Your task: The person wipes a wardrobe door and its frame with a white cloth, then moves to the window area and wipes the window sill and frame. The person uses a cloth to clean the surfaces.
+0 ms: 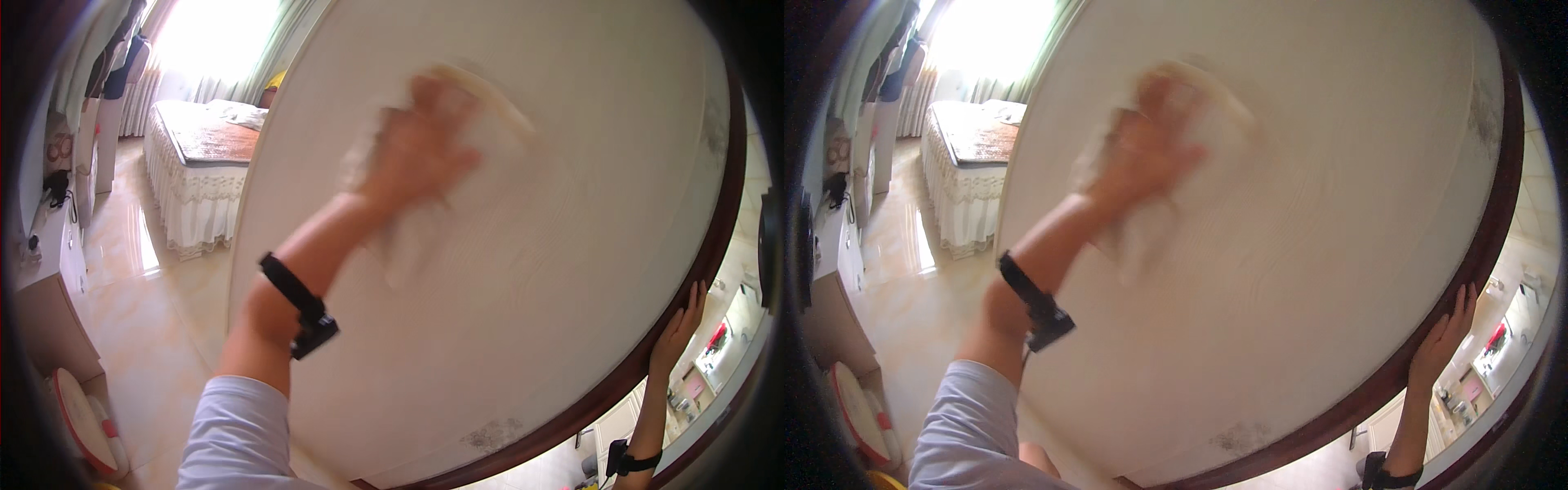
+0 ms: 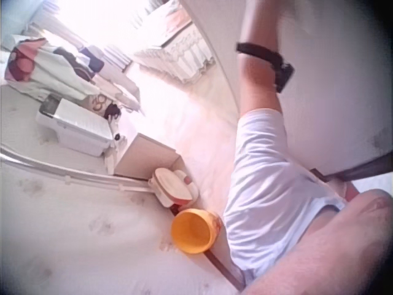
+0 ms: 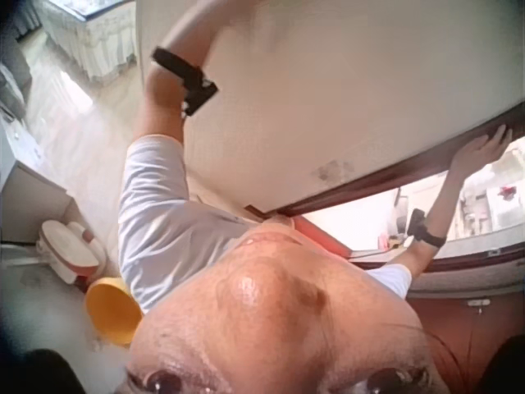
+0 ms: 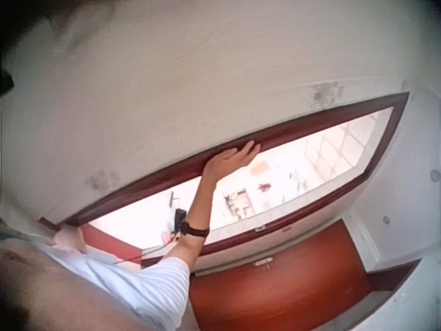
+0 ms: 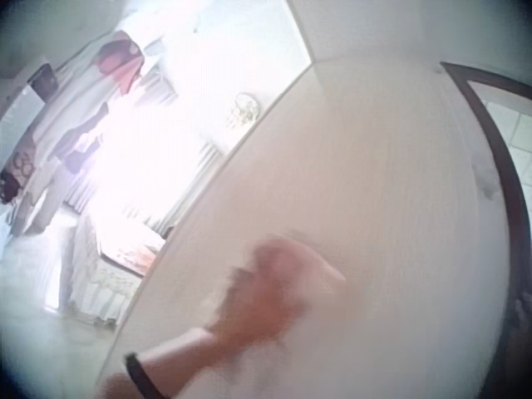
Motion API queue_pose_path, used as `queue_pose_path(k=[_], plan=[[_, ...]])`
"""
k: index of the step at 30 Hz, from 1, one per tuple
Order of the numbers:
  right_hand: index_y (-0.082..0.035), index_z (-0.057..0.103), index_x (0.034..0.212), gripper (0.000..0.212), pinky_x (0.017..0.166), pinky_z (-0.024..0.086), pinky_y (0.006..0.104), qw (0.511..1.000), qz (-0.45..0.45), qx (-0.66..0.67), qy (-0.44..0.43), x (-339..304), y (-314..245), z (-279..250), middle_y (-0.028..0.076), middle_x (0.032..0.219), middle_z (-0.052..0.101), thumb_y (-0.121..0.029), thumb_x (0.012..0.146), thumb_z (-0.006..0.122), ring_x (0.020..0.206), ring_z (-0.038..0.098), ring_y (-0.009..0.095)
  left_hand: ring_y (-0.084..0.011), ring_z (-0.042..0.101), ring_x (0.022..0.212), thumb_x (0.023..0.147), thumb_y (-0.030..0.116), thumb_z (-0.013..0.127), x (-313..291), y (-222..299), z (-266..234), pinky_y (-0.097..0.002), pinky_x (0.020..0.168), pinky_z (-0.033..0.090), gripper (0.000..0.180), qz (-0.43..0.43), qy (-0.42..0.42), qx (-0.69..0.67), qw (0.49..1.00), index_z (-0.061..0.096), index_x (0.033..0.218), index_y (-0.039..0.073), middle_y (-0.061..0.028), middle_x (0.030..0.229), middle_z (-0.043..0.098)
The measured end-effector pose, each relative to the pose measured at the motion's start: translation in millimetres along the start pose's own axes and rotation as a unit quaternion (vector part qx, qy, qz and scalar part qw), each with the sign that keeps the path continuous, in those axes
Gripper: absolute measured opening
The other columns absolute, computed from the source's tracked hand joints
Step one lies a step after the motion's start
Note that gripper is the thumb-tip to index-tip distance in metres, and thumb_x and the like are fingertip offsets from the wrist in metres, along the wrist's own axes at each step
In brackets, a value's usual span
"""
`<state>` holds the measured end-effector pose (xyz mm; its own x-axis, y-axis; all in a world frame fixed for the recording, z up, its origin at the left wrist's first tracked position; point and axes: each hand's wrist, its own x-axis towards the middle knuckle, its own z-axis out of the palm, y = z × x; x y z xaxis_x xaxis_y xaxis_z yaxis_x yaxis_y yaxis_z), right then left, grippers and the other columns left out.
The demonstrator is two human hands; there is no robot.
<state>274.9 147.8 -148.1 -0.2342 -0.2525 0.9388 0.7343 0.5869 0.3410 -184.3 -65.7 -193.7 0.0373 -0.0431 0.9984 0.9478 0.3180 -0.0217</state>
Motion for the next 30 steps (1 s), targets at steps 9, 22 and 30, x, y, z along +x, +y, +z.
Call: queue_pose_path(k=[9,22,30], plan=[[0.002,0.039,0.138,0.043,0.115,0.021,0.0458,1.000,-0.004,-0.018,0.006,1,-6,3,0.021,0.147,0.033,-0.007,0.097,0.034,0.138,0.029,0.037,-0.0365,0.021,0.142,0.091,0.037,0.053,-161,-274,-2,-0.0542,0.113,0.018,0.054,-0.319,-0.043,0.184,0.929,0.045,0.134,0.006,-0.0203,0.148,0.033],[0.001,0.043,0.137,0.051,0.113,0.026,0.0477,0.999,0.011,0.053,0.000,1,-23,-9,0.021,0.147,0.030,0.003,0.086,0.047,0.137,0.027,0.042,-0.0351,0.025,0.140,0.082,0.046,0.060,26,195,5,-0.0634,0.109,0.017,0.063,0.202,-0.057,-0.131,0.969,0.050,0.137,0.017,-0.0096,0.151,0.032],[0.003,0.015,0.148,0.067,0.117,0.011,0.0435,0.980,0.093,0.173,-0.023,-21,-21,-16,0.021,0.154,0.017,-0.002,0.089,0.047,0.144,0.015,0.035,-0.0353,0.042,0.128,0.083,0.037,0.063,62,70,6,-0.0562,0.101,0.032,0.064,0.026,-0.025,-0.080,0.996,0.044,0.139,0.013,-0.0136,0.151,0.032]])
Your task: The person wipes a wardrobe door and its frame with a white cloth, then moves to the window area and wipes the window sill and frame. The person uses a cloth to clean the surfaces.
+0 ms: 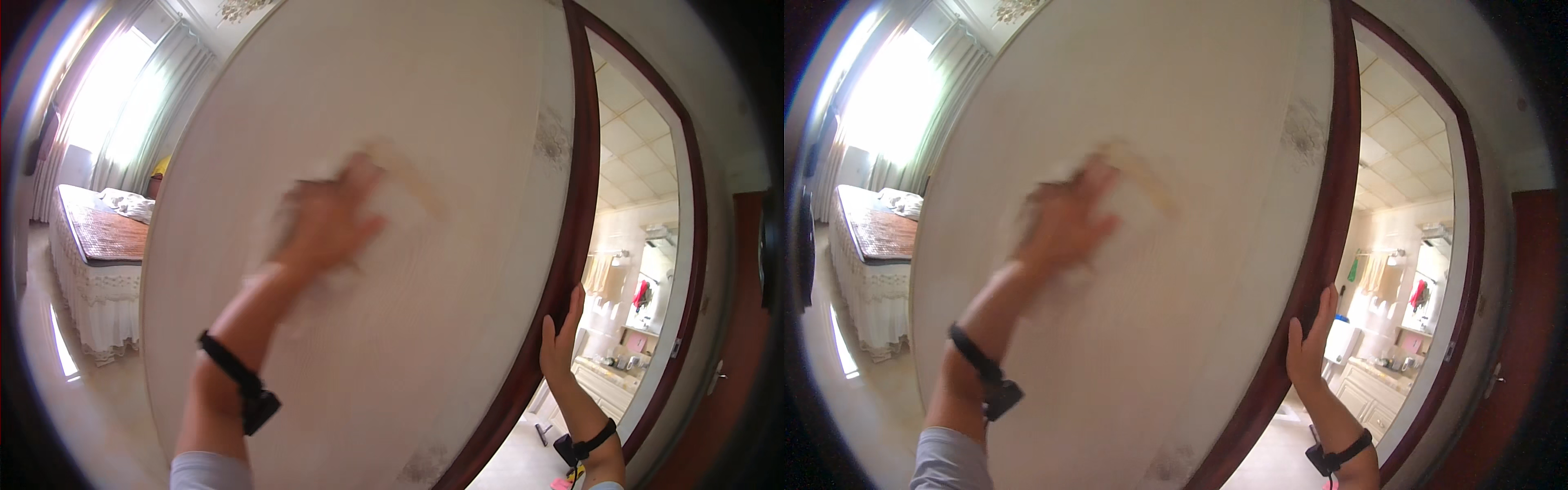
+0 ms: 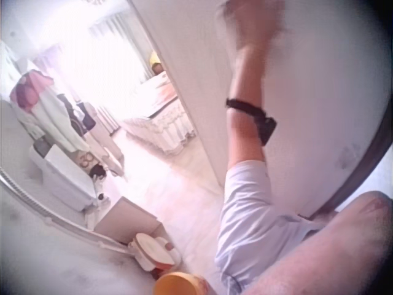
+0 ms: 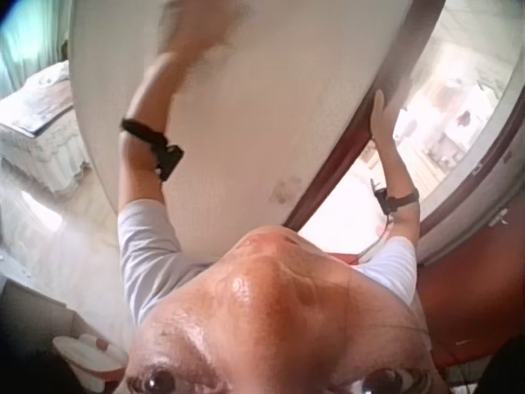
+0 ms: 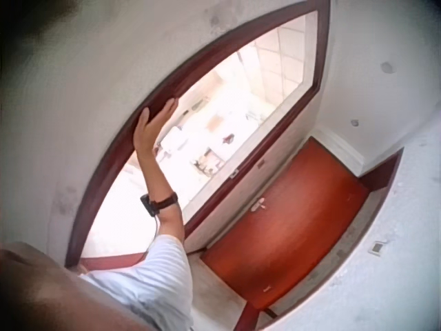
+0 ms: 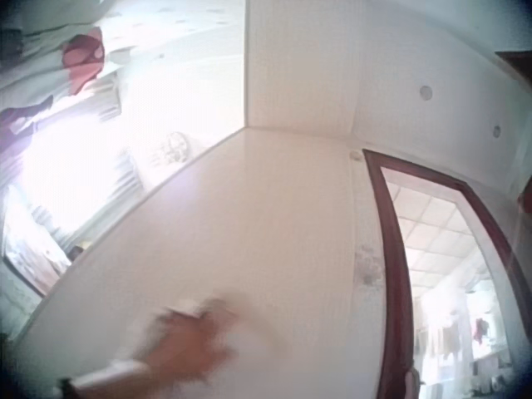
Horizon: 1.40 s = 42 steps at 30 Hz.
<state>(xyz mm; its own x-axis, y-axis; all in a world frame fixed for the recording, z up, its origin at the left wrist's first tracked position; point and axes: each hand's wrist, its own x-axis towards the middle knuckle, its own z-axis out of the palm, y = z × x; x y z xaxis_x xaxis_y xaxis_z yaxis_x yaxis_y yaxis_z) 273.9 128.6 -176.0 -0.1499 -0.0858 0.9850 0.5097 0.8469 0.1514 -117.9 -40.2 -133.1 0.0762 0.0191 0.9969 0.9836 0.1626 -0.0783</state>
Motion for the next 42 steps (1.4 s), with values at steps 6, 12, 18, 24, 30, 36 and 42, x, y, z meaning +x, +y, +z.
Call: queue_pose_path(k=[6,12,18,24,30,36,42], plan=[[0.002,0.015,0.149,0.063,0.118,0.012,0.0418,1.000,-0.006,-0.028,0.003,-2,-6,6,0.019,0.156,0.015,-0.004,0.092,0.042,0.145,0.016,0.032,-0.0305,0.022,0.143,0.100,0.033,0.043,-187,-265,0,-0.0456,0.115,0.016,0.059,-0.233,0.035,0.226,0.945,0.024,0.150,0.010,-0.0165,0.154,0.024],[0.002,0.019,0.148,0.059,0.118,0.013,0.0412,0.999,-0.010,-0.053,0.006,-4,-1,4,0.019,0.155,0.019,-0.005,0.094,0.042,0.144,0.018,0.031,-0.0316,0.018,0.144,0.095,0.030,0.049,-426,-344,-8,-0.0455,0.116,0.012,0.065,-0.405,-0.013,0.206,0.891,0.024,0.150,0.009,-0.0157,0.155,0.022],[0.000,0.023,0.148,0.055,0.117,0.016,0.0390,0.999,0.046,-0.014,0.022,-4,14,10,0.018,0.153,0.025,-0.012,0.098,0.044,0.142,0.024,0.031,-0.0327,0.013,0.144,0.090,0.026,0.056,-440,-169,-3,-0.0454,0.117,0.008,0.071,-0.453,0.055,0.078,0.886,0.024,0.150,0.008,-0.0149,0.155,0.021],[0.001,0.030,0.145,0.051,0.114,0.027,0.0408,0.997,0.040,0.018,0.068,3,24,5,0.021,0.149,0.033,-0.014,0.099,0.048,0.136,0.035,0.033,-0.0388,0.000,0.146,0.084,0.030,0.059,-319,28,-14,-0.0639,0.111,0.008,0.073,-0.163,0.008,0.074,0.984,0.029,0.146,0.005,-0.0152,0.156,0.015],[-0.010,0.030,0.148,0.053,0.112,0.031,0.0393,0.993,0.080,-0.058,0.060,-19,24,-2,0.014,0.152,0.029,-0.026,0.100,0.046,0.135,0.036,0.034,-0.0382,0.040,0.130,0.070,0.039,0.072,-251,-2,-24,-0.0621,0.103,0.023,0.095,-0.220,-0.153,-0.074,0.961,0.028,0.147,0.006,-0.0184,0.153,0.022],[-0.010,0.030,0.147,0.050,0.111,0.034,0.0439,0.991,0.060,-0.115,0.026,-18,18,3,0.016,0.149,0.032,-0.026,0.101,0.042,0.133,0.038,0.036,-0.0396,0.037,0.131,0.082,0.035,0.064,-315,-156,-12,-0.0489,0.108,0.028,0.083,-0.375,-0.083,0.067,0.921,0.025,0.147,0.002,-0.0277,0.141,0.039],[-0.012,0.032,0.146,0.047,0.114,0.027,0.0446,0.993,0.013,-0.117,0.030,-18,18,7,0.016,0.151,0.029,-0.025,0.102,0.038,0.138,0.031,0.035,-0.0379,0.040,0.126,0.093,0.020,0.049,-414,-217,-30,-0.0474,0.104,0.034,0.052,-0.408,0.001,0.198,0.891,0.037,0.141,0.004,-0.0227,0.134,0.043]])
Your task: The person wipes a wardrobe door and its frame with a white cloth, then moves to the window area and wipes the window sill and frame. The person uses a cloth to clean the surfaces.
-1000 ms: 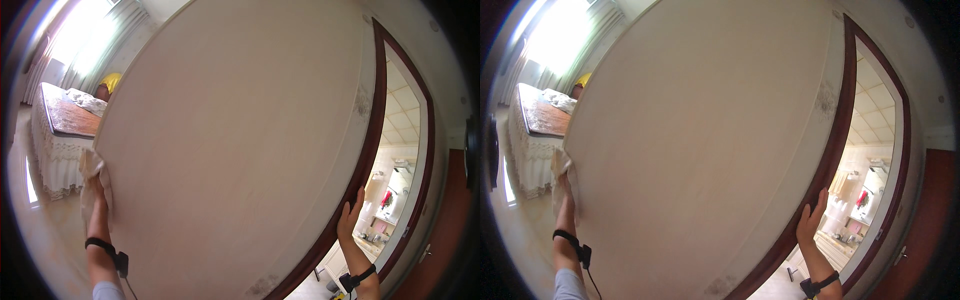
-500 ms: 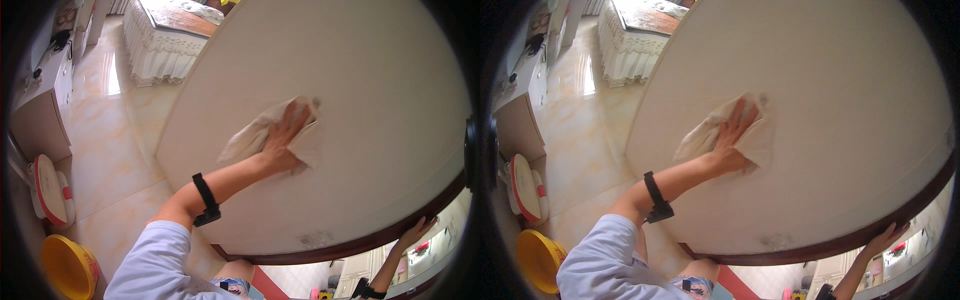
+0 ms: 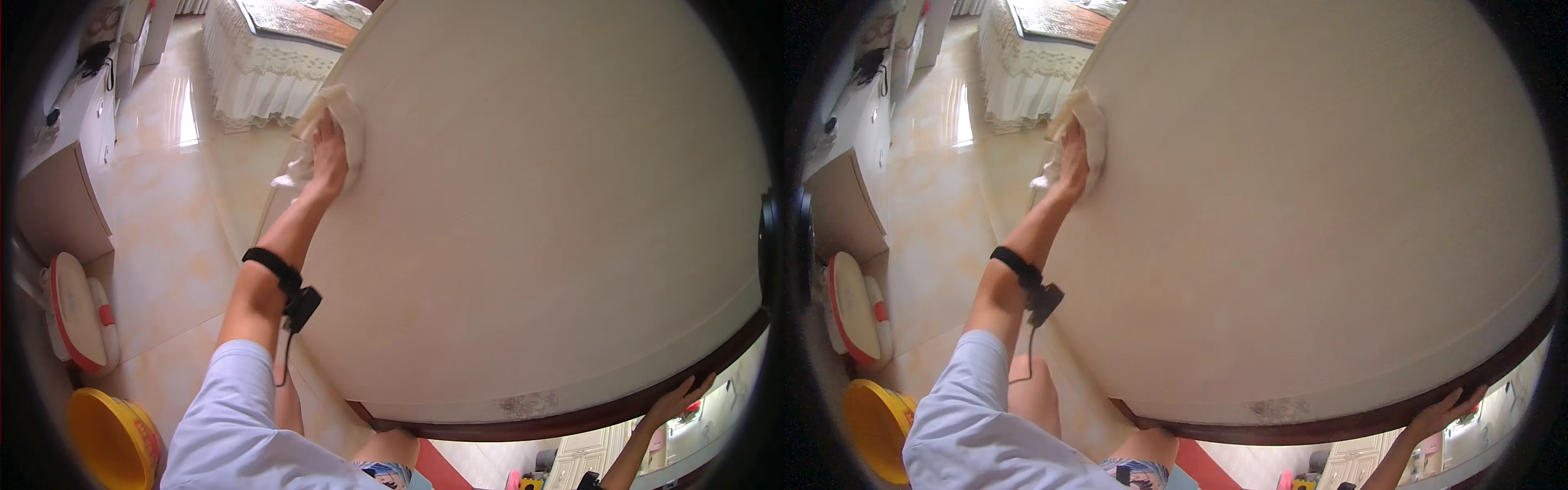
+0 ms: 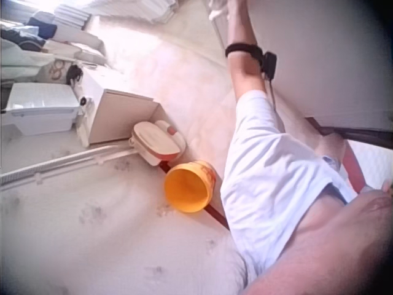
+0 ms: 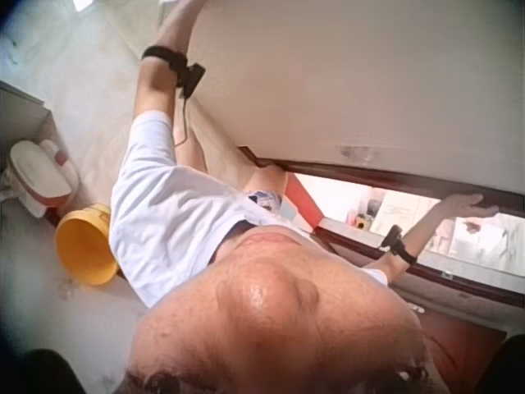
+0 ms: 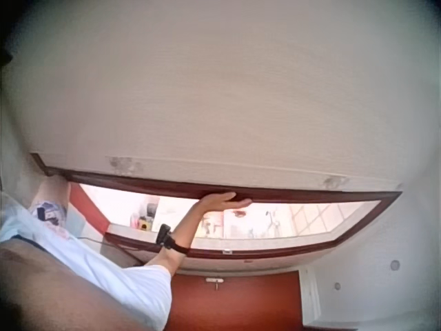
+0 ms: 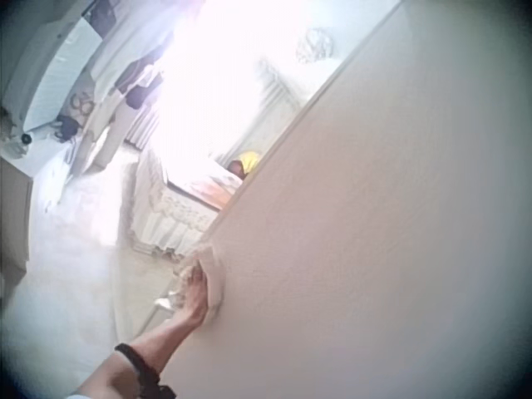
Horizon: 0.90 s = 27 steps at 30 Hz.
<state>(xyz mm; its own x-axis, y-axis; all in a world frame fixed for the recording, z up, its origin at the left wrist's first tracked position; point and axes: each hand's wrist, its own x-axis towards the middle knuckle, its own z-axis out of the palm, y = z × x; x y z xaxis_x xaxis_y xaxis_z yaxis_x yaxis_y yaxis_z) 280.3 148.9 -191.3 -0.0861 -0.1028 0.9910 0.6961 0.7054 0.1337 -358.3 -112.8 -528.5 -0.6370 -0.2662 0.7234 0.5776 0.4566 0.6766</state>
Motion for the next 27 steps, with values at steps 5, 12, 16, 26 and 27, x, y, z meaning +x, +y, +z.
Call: queue_pose_path(k=[5,12,16,26,27], plan=[[-0.010,0.036,0.145,0.046,0.114,0.025,0.0452,0.999,-0.042,-0.031,0.009,-1,8,2,0.018,0.151,0.030,-0.027,0.102,0.038,0.138,0.030,0.036,-0.0374,0.049,0.112,0.087,0.016,0.057,27,77,-50,-0.0486,0.092,0.042,0.048,0.097,-0.031,-0.081,0.992,0.048,0.133,0.010,-0.0201,0.119,0.050],[-0.013,0.038,0.144,0.047,0.113,0.028,0.0499,0.999,-0.018,-0.032,-0.002,-1,7,1,0.018,0.151,0.027,-0.035,0.102,0.035,0.137,0.030,0.038,-0.0414,0.053,0.109,0.083,0.021,0.062,58,75,-55,-0.0483,0.089,0.047,0.031,0.012,-0.116,-0.058,0.991,0.062,0.109,0.005,-0.0219,0.123,0.051],[-0.013,0.036,0.145,0.047,0.112,0.028,0.0497,0.999,-0.042,-0.032,0.007,-5,6,1,0.018,0.152,0.025,-0.034,0.102,0.036,0.138,0.029,0.038,-0.0430,0.058,0.097,0.085,0.023,0.055,61,59,-49,-0.0491,0.084,0.048,0.026,0.015,-0.150,-0.003,0.988,0.067,0.089,0.001,-0.0248,0.109,0.058],[-0.007,0.035,0.145,0.048,0.116,0.019,0.0451,0.999,-0.048,-0.017,0.011,-4,5,3,0.018,0.153,0.026,-0.030,0.103,0.036,0.140,0.026,0.035,-0.0366,0.054,0.111,0.083,0.026,0.057,66,72,-75,-0.0460,0.091,0.046,0.027,-0.032,-0.159,-0.025,0.986,0.069,0.091,0.004,-0.0175,0.117,0.058],[-0.007,0.035,0.145,0.048,0.116,0.020,0.0452,0.998,-0.050,-0.030,0.005,-6,5,2,0.018,0.153,0.026,-0.029,0.103,0.036,0.140,0.026,0.035,-0.0350,0.057,0.109,0.082,0.027,0.059,70,73,-75,-0.0441,0.088,0.048,0.026,-0.022,-0.149,-0.018,0.988,0.069,0.081,0.003,-0.0178,0.116,0.059]])
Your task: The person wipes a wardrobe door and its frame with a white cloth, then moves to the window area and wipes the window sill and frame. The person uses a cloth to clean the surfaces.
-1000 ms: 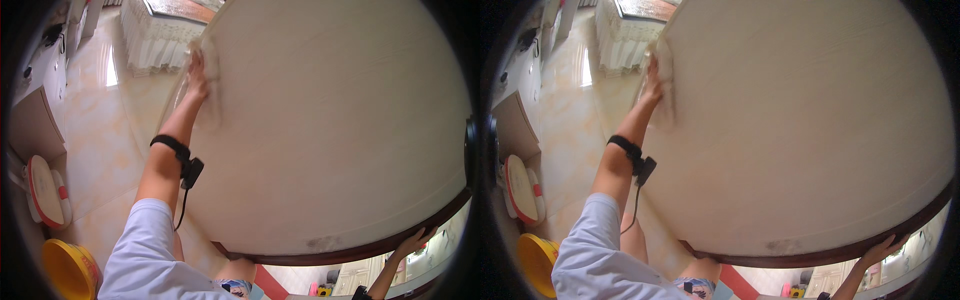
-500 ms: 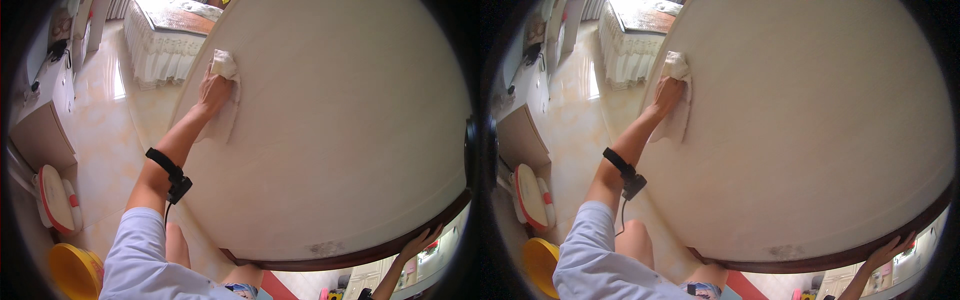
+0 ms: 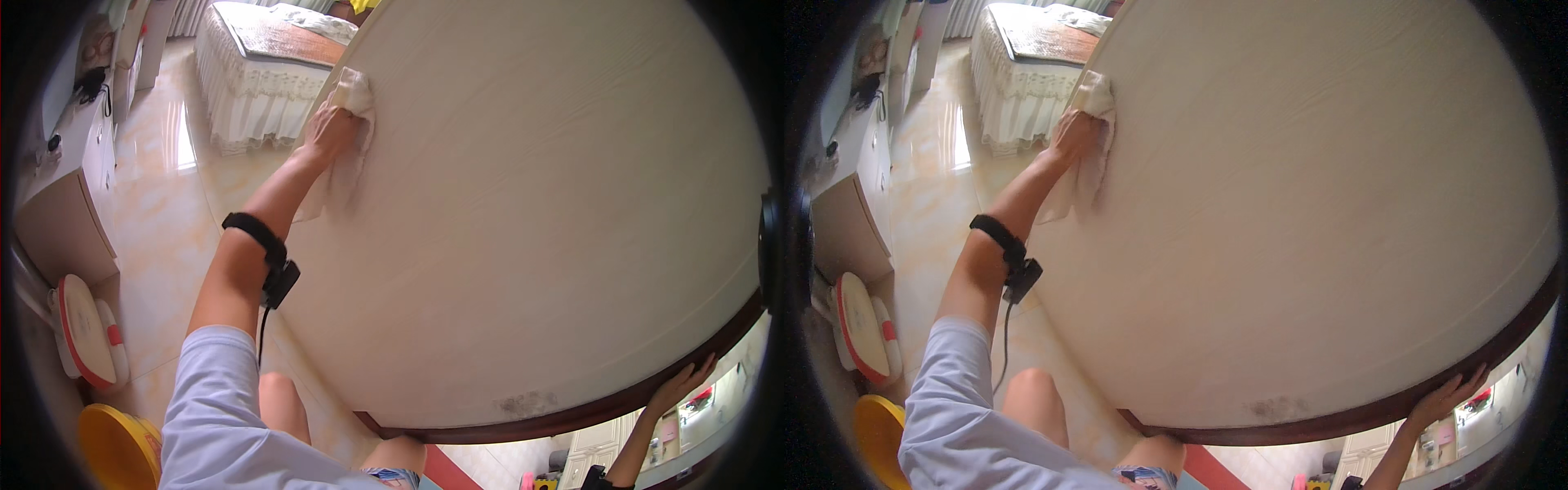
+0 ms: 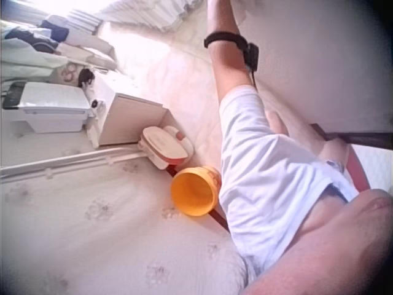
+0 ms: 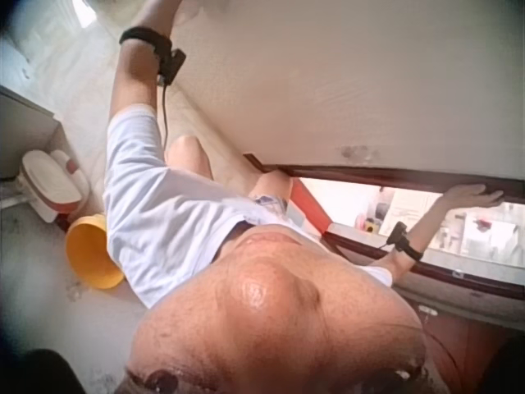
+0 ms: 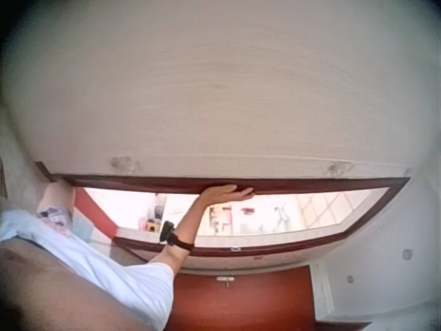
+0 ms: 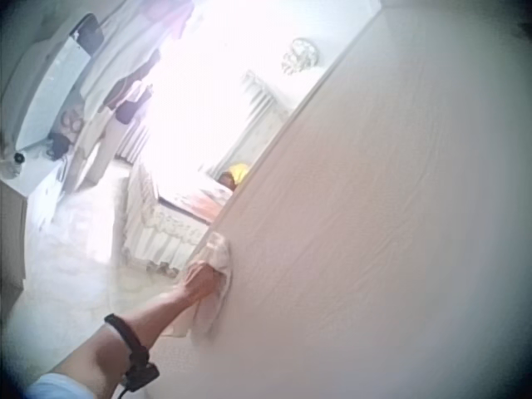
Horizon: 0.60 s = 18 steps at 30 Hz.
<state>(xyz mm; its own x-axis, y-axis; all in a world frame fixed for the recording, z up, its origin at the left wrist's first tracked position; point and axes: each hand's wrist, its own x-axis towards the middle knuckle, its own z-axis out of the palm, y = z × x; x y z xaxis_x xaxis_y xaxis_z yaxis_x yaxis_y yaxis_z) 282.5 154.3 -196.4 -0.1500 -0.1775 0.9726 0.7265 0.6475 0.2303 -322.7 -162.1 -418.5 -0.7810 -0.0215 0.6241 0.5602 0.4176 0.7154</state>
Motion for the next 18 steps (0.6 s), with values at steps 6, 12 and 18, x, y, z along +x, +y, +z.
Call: queue_pose_path(k=[6,12,18], plan=[[-0.007,0.038,0.143,0.046,0.115,0.022,0.0483,1.000,-0.021,0.006,0.022,-3,3,1,0.019,0.151,0.030,-0.029,0.102,0.036,0.139,0.028,0.037,-0.0365,0.058,0.101,0.072,0.014,0.064,-69,-31,17,-0.0434,0.084,0.051,0.030,-0.048,-0.081,-0.031,0.995,0.064,0.100,0.002,-0.0189,0.115,0.056],[-0.006,0.041,0.141,0.046,0.114,0.025,0.0493,0.998,-0.059,-0.031,0.009,5,19,5,0.019,0.150,0.031,-0.030,0.103,0.033,0.138,0.031,0.037,-0.0471,0.019,0.135,0.066,0.021,0.075,-138,9,43,-0.0552,0.112,0.020,0.082,0.192,-0.054,-0.100,0.975,0.039,0.138,0.004,-0.0273,0.142,0.027],[-0.004,0.044,0.140,0.046,0.113,0.028,0.0445,0.996,-0.080,-0.045,0.013,18,40,6,0.019,0.146,0.040,-0.027,0.101,0.033,0.134,0.037,0.037,-0.0470,0.023,0.135,0.086,0.055,0.055,34,78,42,-0.0606,0.109,0.016,0.075,0.215,0.230,-0.133,0.940,0.040,0.142,0.008,-0.0300,0.143,0.030]])
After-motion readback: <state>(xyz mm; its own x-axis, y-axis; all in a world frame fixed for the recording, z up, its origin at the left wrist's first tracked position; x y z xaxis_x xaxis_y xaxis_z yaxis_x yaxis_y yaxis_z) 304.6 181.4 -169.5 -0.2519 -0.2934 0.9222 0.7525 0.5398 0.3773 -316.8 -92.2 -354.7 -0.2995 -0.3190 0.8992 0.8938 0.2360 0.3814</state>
